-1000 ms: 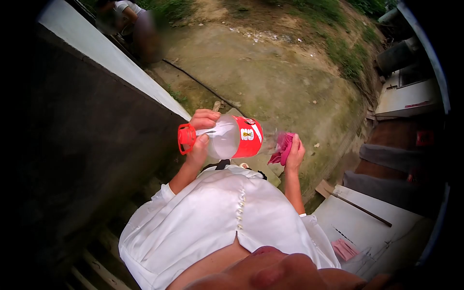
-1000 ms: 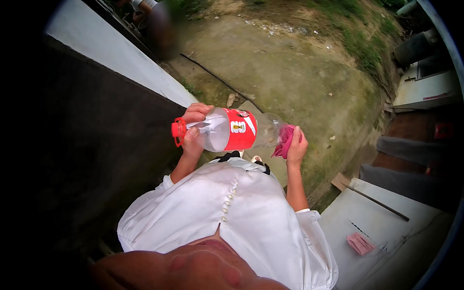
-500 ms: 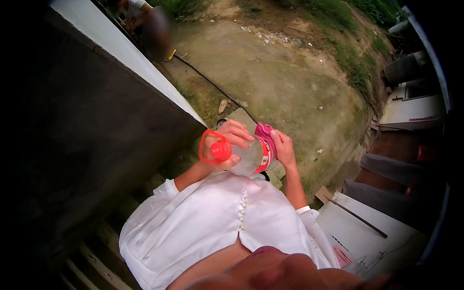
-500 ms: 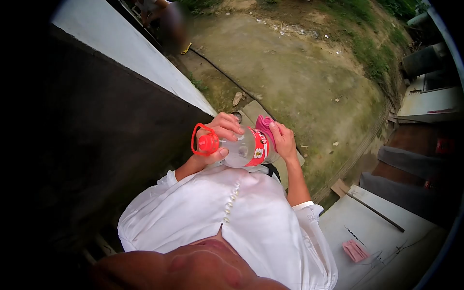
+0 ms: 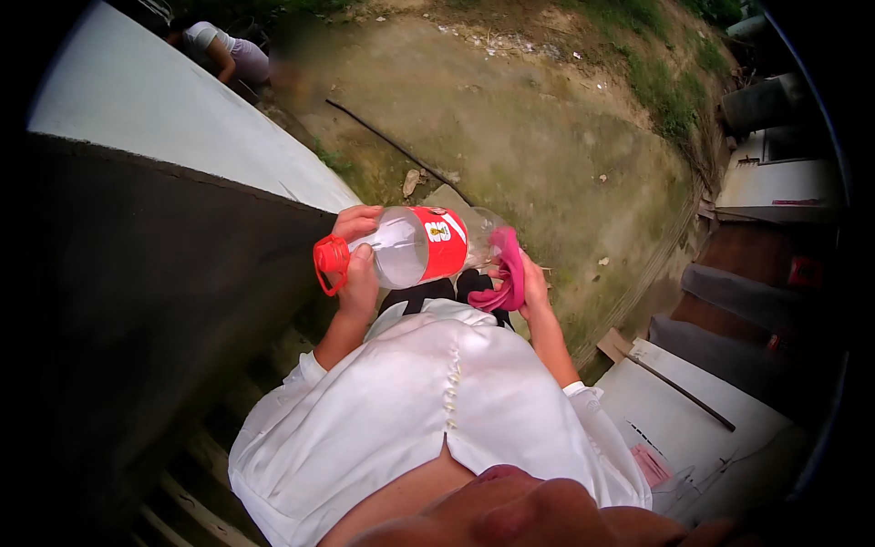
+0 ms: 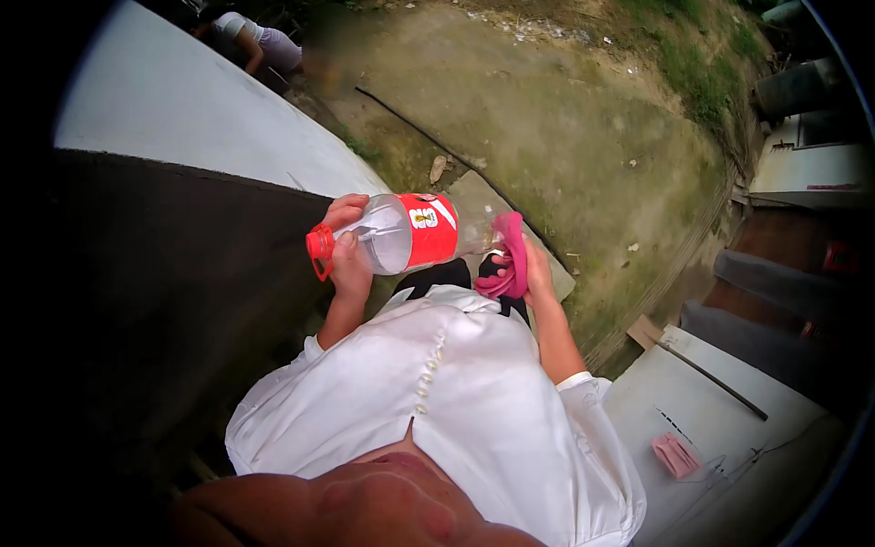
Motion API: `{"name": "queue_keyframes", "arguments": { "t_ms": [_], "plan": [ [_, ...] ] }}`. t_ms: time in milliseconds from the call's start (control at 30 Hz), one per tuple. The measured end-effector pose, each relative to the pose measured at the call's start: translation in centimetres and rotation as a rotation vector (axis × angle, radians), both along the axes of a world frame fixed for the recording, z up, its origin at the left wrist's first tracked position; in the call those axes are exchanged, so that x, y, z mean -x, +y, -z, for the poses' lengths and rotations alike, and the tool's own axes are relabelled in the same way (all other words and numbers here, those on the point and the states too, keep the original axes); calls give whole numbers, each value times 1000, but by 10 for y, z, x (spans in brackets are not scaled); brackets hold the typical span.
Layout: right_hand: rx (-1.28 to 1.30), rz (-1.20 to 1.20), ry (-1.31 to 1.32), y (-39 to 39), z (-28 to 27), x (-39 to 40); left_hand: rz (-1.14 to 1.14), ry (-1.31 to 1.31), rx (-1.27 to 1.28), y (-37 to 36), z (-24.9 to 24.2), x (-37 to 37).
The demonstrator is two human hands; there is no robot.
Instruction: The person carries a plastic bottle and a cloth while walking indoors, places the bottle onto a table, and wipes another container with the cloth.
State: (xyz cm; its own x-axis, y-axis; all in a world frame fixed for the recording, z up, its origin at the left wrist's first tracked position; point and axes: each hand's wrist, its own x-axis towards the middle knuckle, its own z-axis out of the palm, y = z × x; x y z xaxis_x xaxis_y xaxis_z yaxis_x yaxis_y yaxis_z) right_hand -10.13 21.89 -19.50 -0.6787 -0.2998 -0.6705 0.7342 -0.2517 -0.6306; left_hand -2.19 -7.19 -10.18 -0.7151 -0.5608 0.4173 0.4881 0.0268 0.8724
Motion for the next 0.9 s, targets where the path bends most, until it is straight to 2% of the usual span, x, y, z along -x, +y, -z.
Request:
{"name": "queue_keyframes", "arguments": {
  "t_ms": [33,67,100,133,167,300,367,433,533,600,633,700,733,767,833,900],
  "plan": [
    [-134,-76,91,5,5,11,3,-5,-1,-2,4,6],
    [-135,36,117,15,9,18,-105,-67,40,-1,8,11],
    [-135,34,114,25,12,27,-215,-127,82,-3,13,18],
    [-129,108,188,37,17,37,-228,-121,66,-5,23,27],
    [-122,182,265,46,25,46,-231,-120,70,0,33,36],
    [-143,224,458,44,14,73,-29,-130,141,39,84,83],
    [-401,131,859,37,21,80,169,-134,108,75,115,109],
    [-740,23,1425,40,59,101,337,-46,67,111,149,141],
    [-794,31,1270,84,117,125,477,-20,110,139,174,180],
    [-742,-60,728,122,136,145,592,67,191,147,176,200],
    [-749,-39,740,136,148,152,605,87,196,150,173,210],
    [-99,204,301,154,161,159,662,102,152,155,170,225],
    [21,293,156,161,159,160,665,114,127,159,170,233],
    [19,300,157,167,162,162,672,116,125,163,172,239],
    [323,394,47,174,174,170,593,111,21,170,177,255],
    [358,438,87,171,185,173,591,101,22,177,186,266]
  ]
}}
